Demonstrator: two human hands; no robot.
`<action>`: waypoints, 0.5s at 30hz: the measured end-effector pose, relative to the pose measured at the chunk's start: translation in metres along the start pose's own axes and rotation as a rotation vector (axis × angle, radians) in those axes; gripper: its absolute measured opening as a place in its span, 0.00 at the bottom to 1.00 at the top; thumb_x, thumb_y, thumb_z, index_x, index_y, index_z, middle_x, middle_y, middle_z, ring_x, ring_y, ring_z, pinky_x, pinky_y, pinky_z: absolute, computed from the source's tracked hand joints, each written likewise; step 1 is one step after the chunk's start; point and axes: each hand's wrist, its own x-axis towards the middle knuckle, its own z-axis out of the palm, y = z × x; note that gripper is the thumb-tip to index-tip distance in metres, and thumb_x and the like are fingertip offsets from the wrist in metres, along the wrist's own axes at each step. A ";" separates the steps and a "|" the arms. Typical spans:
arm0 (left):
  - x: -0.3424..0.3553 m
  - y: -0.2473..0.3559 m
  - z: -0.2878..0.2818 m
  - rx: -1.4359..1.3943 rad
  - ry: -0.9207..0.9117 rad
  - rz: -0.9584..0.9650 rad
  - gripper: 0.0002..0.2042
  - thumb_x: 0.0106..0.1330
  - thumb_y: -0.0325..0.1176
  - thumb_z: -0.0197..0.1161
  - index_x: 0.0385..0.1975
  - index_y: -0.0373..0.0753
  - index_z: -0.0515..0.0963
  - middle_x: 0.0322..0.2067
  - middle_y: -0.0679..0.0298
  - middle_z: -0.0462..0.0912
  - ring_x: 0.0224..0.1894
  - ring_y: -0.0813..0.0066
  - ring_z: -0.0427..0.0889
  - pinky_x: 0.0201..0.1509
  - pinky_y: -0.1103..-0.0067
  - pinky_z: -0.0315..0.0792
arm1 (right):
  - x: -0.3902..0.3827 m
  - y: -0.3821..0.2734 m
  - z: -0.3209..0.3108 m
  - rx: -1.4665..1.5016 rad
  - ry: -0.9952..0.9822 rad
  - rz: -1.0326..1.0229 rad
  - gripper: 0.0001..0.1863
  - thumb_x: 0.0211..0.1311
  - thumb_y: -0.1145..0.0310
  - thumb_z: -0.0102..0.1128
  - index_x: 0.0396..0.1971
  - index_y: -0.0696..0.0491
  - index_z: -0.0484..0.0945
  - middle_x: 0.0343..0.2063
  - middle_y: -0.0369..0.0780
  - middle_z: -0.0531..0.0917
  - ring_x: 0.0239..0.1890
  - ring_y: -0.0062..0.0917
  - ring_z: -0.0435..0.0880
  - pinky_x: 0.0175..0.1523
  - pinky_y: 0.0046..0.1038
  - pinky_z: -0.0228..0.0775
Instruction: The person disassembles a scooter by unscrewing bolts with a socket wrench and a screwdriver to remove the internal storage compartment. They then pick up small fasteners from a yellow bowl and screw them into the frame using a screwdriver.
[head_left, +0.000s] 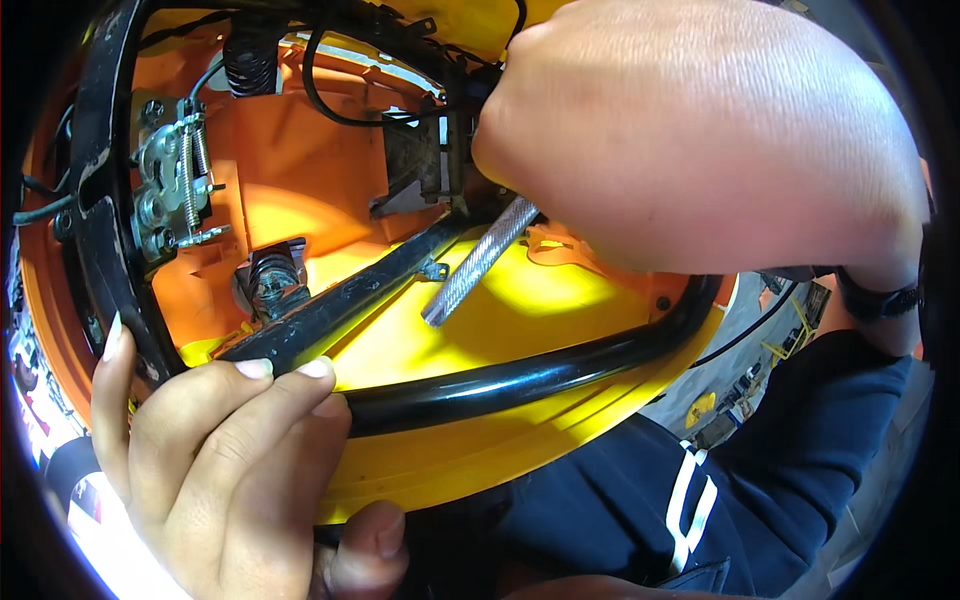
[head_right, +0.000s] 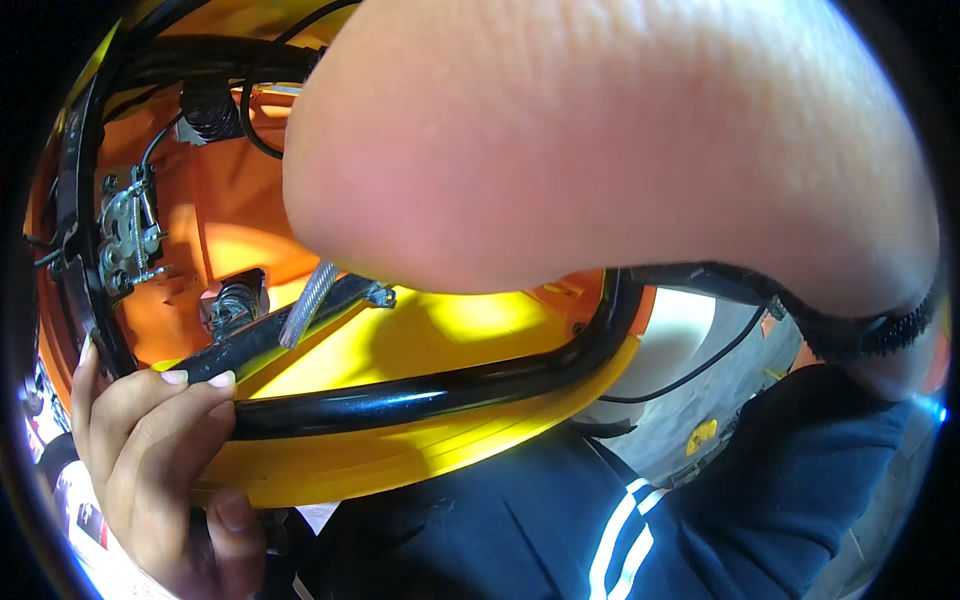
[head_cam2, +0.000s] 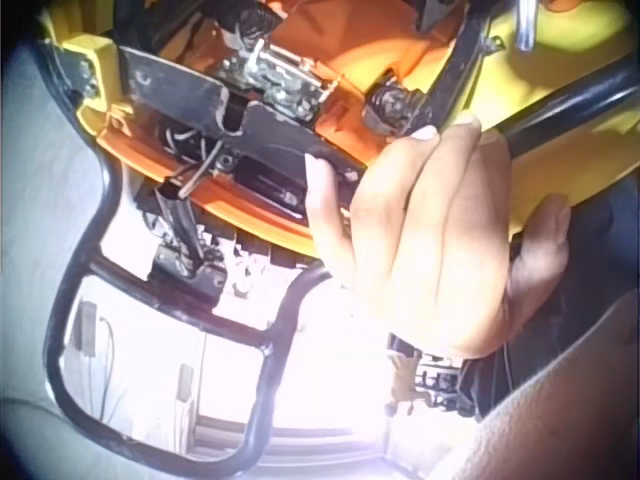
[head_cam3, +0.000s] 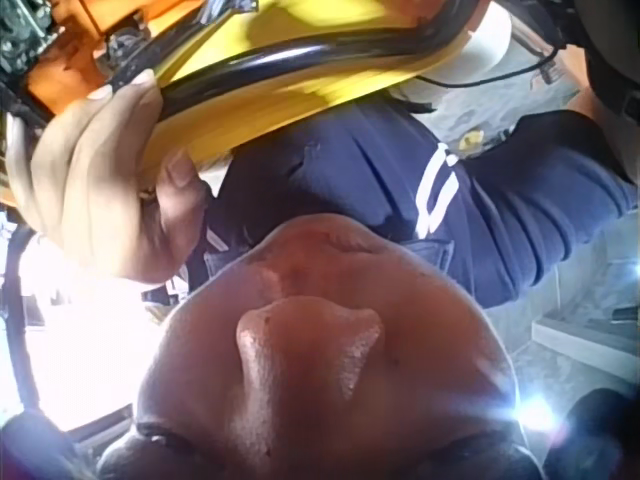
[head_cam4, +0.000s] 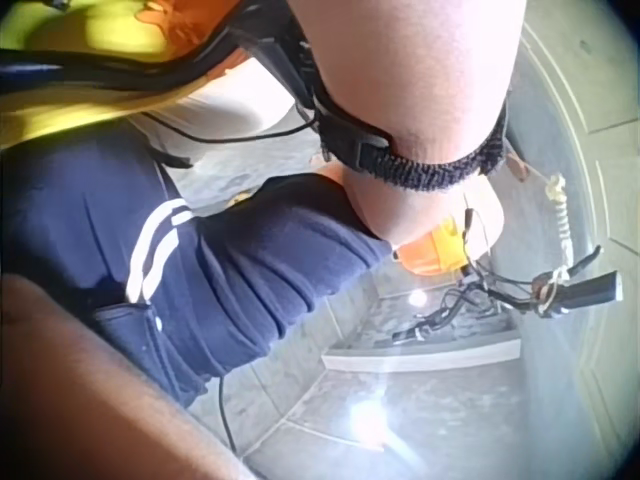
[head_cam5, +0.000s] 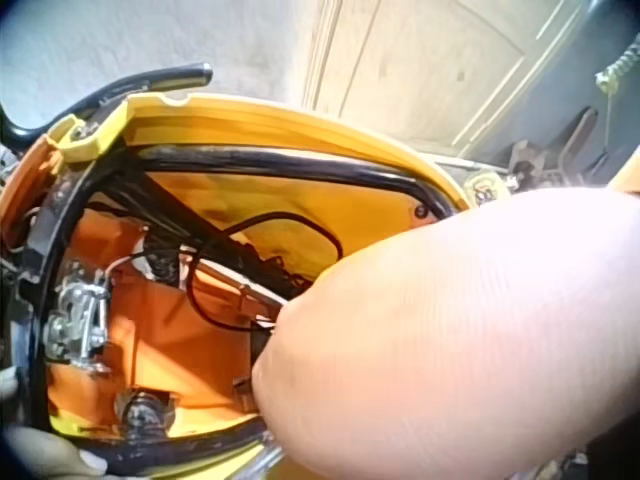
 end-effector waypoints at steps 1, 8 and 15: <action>-0.004 0.003 0.011 -0.074 0.220 -0.070 0.17 0.60 0.48 0.62 0.30 0.38 0.85 0.34 0.64 0.86 0.38 0.68 0.83 0.69 0.59 0.56 | 0.001 -0.001 0.000 0.007 0.003 -0.001 0.11 0.56 0.71 0.55 0.37 0.56 0.83 0.30 0.45 0.84 0.33 0.37 0.83 0.38 0.35 0.76; 0.001 0.013 0.017 -0.068 0.185 -0.328 0.18 0.59 0.49 0.62 0.26 0.38 0.85 0.33 0.65 0.86 0.38 0.68 0.83 0.67 0.57 0.59 | 0.007 0.004 0.003 0.069 0.010 -0.005 0.11 0.57 0.72 0.54 0.37 0.57 0.82 0.30 0.45 0.84 0.33 0.37 0.82 0.39 0.35 0.76; -0.015 -0.030 0.018 0.022 0.093 0.201 0.18 0.59 0.50 0.62 0.27 0.38 0.85 0.33 0.66 0.86 0.39 0.68 0.83 0.66 0.57 0.59 | 0.009 0.005 0.000 0.118 0.019 -0.007 0.11 0.57 0.72 0.54 0.37 0.58 0.82 0.30 0.46 0.84 0.33 0.37 0.82 0.39 0.34 0.76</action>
